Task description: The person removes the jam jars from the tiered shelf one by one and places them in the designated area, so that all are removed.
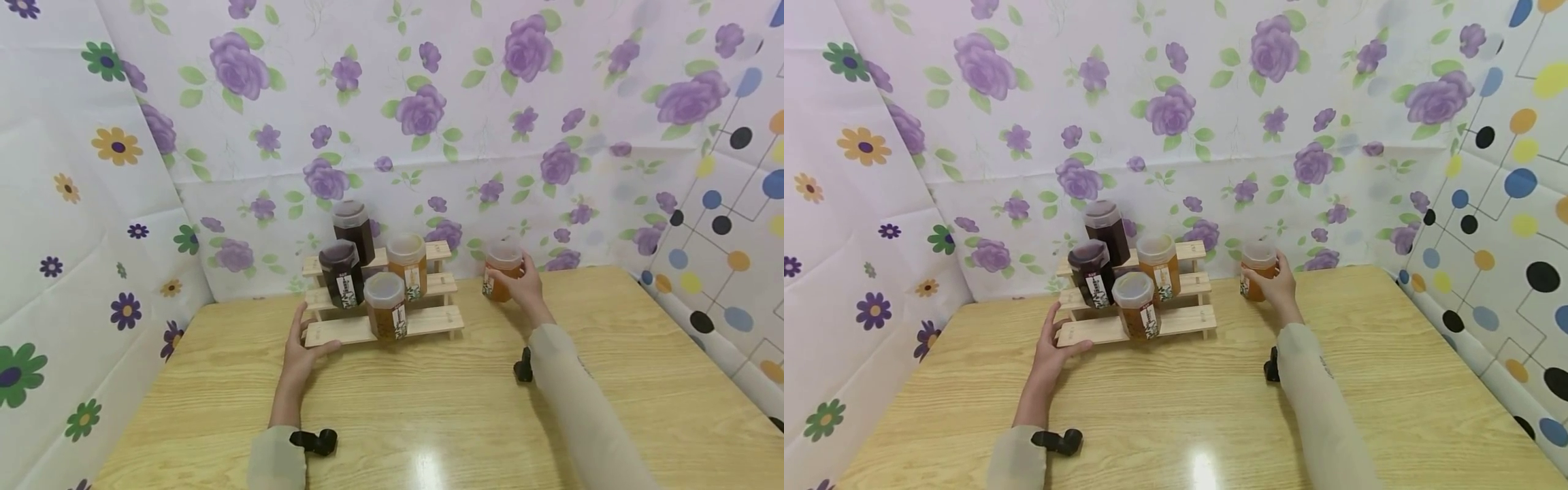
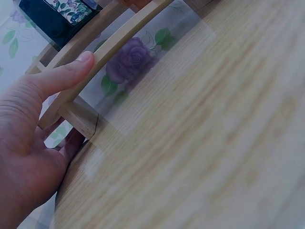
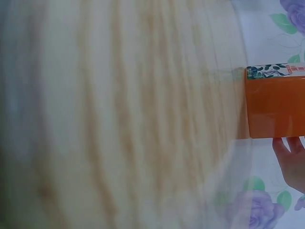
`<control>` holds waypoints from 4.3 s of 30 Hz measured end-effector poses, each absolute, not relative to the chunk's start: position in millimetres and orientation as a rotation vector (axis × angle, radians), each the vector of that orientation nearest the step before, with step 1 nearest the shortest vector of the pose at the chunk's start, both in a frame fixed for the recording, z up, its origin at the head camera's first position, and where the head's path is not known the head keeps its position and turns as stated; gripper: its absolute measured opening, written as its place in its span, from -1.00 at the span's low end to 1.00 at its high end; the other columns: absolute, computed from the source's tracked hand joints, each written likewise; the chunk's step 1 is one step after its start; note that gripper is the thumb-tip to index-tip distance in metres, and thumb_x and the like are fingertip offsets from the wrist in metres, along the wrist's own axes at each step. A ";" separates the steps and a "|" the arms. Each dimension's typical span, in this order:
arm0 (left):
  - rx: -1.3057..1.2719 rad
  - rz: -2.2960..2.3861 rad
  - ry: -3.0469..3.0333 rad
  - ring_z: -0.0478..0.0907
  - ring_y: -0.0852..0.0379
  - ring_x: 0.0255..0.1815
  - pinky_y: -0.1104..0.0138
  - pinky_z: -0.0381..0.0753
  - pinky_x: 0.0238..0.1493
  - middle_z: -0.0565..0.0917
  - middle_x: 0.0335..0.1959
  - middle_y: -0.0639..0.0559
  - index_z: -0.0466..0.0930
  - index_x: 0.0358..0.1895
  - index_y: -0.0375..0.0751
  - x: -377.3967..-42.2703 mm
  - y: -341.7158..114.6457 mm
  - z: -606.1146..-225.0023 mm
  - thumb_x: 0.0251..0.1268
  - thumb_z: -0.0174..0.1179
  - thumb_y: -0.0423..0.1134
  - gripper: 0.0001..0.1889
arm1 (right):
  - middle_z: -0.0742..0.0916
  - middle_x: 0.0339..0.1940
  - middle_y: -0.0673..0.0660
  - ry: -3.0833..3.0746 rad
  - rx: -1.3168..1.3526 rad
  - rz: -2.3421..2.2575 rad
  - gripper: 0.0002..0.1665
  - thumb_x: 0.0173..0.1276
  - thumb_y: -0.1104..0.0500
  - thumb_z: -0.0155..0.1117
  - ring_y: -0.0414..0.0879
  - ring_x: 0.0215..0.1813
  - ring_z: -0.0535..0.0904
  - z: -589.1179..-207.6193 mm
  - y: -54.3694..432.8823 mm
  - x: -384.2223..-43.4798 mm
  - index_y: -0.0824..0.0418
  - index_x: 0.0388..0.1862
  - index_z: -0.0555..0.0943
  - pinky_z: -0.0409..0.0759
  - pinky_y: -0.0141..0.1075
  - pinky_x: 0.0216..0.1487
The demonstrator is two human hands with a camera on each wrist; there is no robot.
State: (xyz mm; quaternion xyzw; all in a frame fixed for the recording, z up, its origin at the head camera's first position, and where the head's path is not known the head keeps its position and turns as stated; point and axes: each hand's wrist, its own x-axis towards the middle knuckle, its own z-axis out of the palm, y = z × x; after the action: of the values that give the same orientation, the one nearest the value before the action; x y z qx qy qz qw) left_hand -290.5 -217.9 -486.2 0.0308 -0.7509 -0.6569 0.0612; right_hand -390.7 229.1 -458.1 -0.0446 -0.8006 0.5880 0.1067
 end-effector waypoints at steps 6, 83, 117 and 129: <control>0.080 -1.989 -2.251 0.31 -0.06 0.32 0.52 0.40 0.03 0.25 0.44 -0.15 -0.09 0.55 0.39 -293.1 -216.9 -489.8 -0.01 0.46 -0.44 0.16 | 0.32 0.49 0.27 -2.338 -0.134 1.723 0.10 0.26 -0.15 0.37 0.21 0.48 0.23 -461.0 228.9 -389.6 0.07 0.60 -0.02 0.23 0.08 0.48; 0.135 -2.028 -2.272 0.30 -0.07 0.34 0.36 0.35 0.15 0.22 0.46 -0.13 -0.13 0.55 0.39 -289.8 -219.8 -479.9 -0.02 0.46 -0.45 0.19 | 0.30 0.55 0.14 -2.622 0.601 1.670 0.03 0.17 -0.10 0.47 0.05 0.54 0.20 -297.4 -12.8 -424.5 0.06 0.53 0.20 0.30 -0.06 0.47; 0.050 -2.034 -2.226 0.34 -0.08 0.30 0.48 0.45 0.06 0.23 0.44 -0.17 -0.12 0.58 0.26 -286.8 -216.2 -477.8 -0.01 0.46 -0.46 0.16 | 0.57 0.34 0.12 -2.505 0.433 1.616 -0.04 0.01 -0.11 0.58 0.00 0.33 0.48 -299.2 -7.0 -426.4 0.15 0.38 0.44 0.48 -0.15 0.32; 0.066 -1.991 -2.242 0.29 -0.13 0.39 0.07 0.35 0.29 0.25 0.43 -0.11 -0.06 0.53 0.43 -289.4 -222.1 -491.7 -0.03 0.49 -0.39 0.15 | 0.52 0.41 0.09 -2.328 0.197 1.679 -0.02 -0.02 -0.11 0.61 -0.01 0.39 0.46 -283.9 11.7 -435.3 0.09 0.39 0.43 0.46 -0.21 0.35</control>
State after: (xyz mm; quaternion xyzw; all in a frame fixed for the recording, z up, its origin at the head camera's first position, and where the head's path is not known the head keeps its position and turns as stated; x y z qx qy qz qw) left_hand -289.4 -222.1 -491.7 0.0220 -0.7457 -0.6621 0.0710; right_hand -435.3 11.7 -283.9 0.0680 -0.8021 0.5785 0.1318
